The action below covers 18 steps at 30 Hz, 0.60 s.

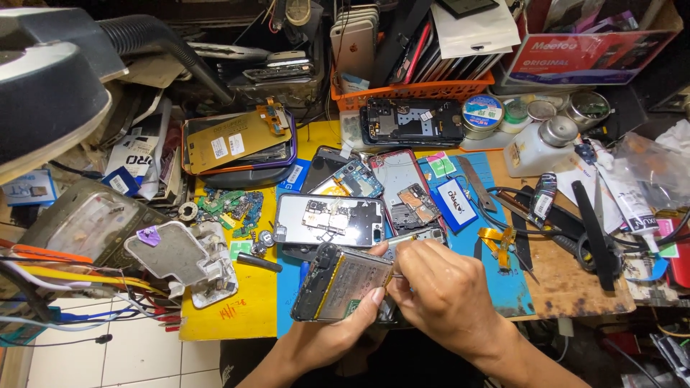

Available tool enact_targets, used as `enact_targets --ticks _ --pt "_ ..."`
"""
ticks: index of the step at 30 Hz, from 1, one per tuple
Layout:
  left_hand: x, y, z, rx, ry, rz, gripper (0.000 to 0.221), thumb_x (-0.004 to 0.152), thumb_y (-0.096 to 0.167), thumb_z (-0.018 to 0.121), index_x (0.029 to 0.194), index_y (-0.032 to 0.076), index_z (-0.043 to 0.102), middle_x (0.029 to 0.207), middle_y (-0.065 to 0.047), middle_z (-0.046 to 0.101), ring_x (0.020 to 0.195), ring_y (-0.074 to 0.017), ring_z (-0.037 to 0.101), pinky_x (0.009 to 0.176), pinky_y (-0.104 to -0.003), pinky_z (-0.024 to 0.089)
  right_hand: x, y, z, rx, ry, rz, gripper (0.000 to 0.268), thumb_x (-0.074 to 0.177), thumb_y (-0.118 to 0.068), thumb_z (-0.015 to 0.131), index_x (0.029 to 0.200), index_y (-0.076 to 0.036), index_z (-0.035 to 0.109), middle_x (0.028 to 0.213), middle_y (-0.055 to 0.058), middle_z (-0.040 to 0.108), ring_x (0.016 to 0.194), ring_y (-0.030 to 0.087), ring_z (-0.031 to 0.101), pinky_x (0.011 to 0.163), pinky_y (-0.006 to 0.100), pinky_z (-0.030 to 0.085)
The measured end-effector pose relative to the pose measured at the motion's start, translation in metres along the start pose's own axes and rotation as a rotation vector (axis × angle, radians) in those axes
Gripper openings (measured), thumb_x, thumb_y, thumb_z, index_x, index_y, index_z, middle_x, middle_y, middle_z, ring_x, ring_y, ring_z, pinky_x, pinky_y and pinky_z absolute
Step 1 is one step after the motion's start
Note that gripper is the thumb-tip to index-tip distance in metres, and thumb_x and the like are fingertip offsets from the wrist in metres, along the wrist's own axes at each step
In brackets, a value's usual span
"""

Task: Disassembling a smartphone to remove internal components like the battery and motherboard.

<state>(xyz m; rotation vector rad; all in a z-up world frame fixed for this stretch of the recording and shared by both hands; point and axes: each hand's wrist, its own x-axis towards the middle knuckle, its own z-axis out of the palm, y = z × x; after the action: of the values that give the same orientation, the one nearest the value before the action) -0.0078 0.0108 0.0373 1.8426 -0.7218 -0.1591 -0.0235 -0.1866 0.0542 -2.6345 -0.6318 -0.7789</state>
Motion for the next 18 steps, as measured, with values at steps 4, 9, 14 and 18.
enact_targets --ticks 4,9,14,18 --pt "0.002 -0.006 -0.001 -0.340 -0.144 -0.137 0.056 0.102 0.021 0.053 0.154 0.005 0.039 0.159 -0.010 0.047 0.147 -0.0192 0.045 0.124 -0.036 0.027 0.004 0.002 -0.006 0.121 0.005 -0.001 0.020 0.076 0.006 0.058 0.075 -0.008 0.044 0.064 0.005 0.046 0.055 0.024 0.047 0.048 0.037 0.036" --pt "0.002 -0.015 -0.006 -0.379 -0.180 -0.134 0.055 0.101 0.030 0.055 0.152 0.011 0.045 0.149 -0.007 0.058 0.138 -0.0206 0.056 0.120 -0.038 0.036 0.009 0.005 -0.019 0.264 -0.007 0.003 0.022 0.073 0.009 0.062 0.077 -0.008 0.048 0.071 0.001 0.058 0.058 0.019 0.056 0.050 0.031 0.042" --pt "0.006 -0.015 -0.008 -0.454 -0.224 -0.198 0.057 0.100 0.034 0.056 0.151 0.010 0.048 0.150 -0.007 0.058 0.137 -0.0192 0.056 0.119 -0.037 0.038 0.010 0.005 -0.023 0.385 -0.002 0.048 0.031 0.075 0.008 0.066 0.072 -0.011 0.042 0.073 0.002 0.061 0.071 0.017 0.072 0.056 0.028 0.047" --pt "0.008 -0.016 -0.009 -0.545 -0.243 -0.191 0.055 0.101 0.031 0.056 0.150 0.009 0.048 0.148 -0.008 0.058 0.138 -0.0209 0.056 0.120 -0.039 0.039 0.006 0.005 -0.022 0.491 0.015 0.126 0.027 0.073 0.007 0.068 0.074 -0.011 0.047 0.075 0.004 0.065 0.072 0.017 0.073 0.055 0.025 0.046"
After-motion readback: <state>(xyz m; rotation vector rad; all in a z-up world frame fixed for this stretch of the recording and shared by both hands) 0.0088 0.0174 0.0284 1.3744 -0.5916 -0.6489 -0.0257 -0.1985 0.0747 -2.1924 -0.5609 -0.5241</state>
